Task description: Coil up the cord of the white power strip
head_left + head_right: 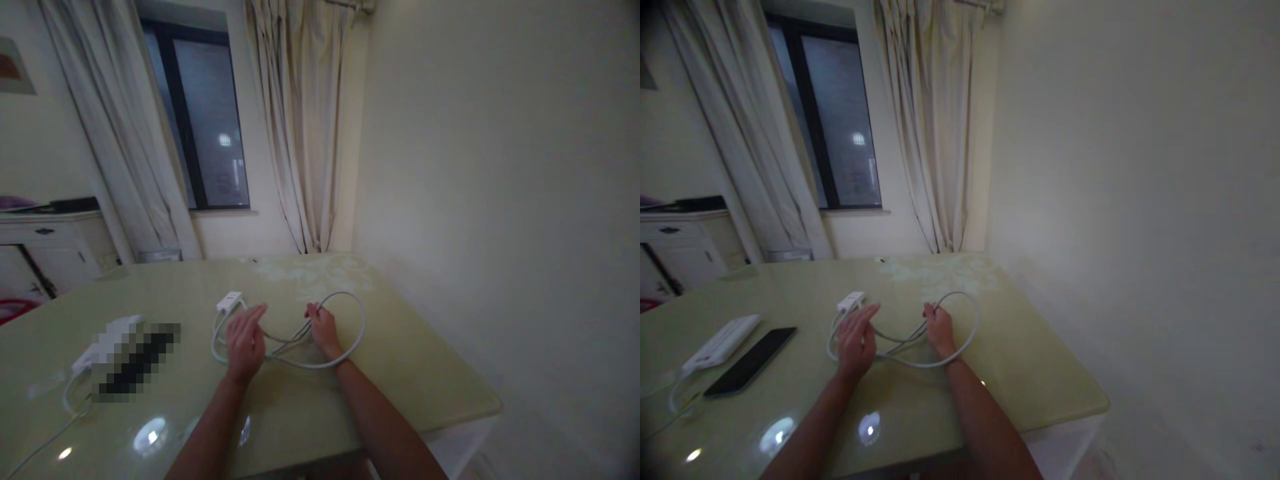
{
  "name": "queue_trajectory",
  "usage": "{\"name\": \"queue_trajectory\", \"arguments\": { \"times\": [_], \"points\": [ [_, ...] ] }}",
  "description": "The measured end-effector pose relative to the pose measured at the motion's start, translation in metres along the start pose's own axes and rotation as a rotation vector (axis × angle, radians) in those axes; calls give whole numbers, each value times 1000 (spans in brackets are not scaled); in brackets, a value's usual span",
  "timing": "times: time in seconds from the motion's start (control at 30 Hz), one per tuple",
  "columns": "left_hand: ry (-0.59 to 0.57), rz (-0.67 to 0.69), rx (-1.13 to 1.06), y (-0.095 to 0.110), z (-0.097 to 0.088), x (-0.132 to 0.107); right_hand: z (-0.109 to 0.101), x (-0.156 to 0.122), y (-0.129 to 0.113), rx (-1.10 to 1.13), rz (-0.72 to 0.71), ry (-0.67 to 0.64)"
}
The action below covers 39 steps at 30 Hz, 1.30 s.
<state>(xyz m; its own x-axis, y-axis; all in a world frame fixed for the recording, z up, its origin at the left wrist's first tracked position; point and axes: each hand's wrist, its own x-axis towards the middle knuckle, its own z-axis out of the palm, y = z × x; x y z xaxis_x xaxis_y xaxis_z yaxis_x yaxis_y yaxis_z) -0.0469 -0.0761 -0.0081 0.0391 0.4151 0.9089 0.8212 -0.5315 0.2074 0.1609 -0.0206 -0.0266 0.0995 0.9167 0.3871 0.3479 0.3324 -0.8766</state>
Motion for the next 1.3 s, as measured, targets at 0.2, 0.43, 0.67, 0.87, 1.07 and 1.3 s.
{"name": "queue_trajectory", "arguments": {
  "times": [0.2, 0.43, 0.67, 0.87, 1.07, 1.3],
  "points": [
    [-563, 67, -18, 25, 17, -4, -1, -1, -3, -138, 1, 62],
    [-612, -54, 14, 10, 14, -7, -2, 0, -2, -225, -29, 188],
    [-361, -167, 10, -6, 6, 2, -3, 14, 16, 180, 82, 150],
    [-50, -611, -289, -7, -4, 11, -2, 19, 27, 293, 206, 151],
    [65, -903, -420, -8, -8, 12, -4, 24, 35, 278, 186, 167],
    [69, -1040, -383, -18, -2, 8, -5, 25, 32, 403, 304, 176]
  ]
}}
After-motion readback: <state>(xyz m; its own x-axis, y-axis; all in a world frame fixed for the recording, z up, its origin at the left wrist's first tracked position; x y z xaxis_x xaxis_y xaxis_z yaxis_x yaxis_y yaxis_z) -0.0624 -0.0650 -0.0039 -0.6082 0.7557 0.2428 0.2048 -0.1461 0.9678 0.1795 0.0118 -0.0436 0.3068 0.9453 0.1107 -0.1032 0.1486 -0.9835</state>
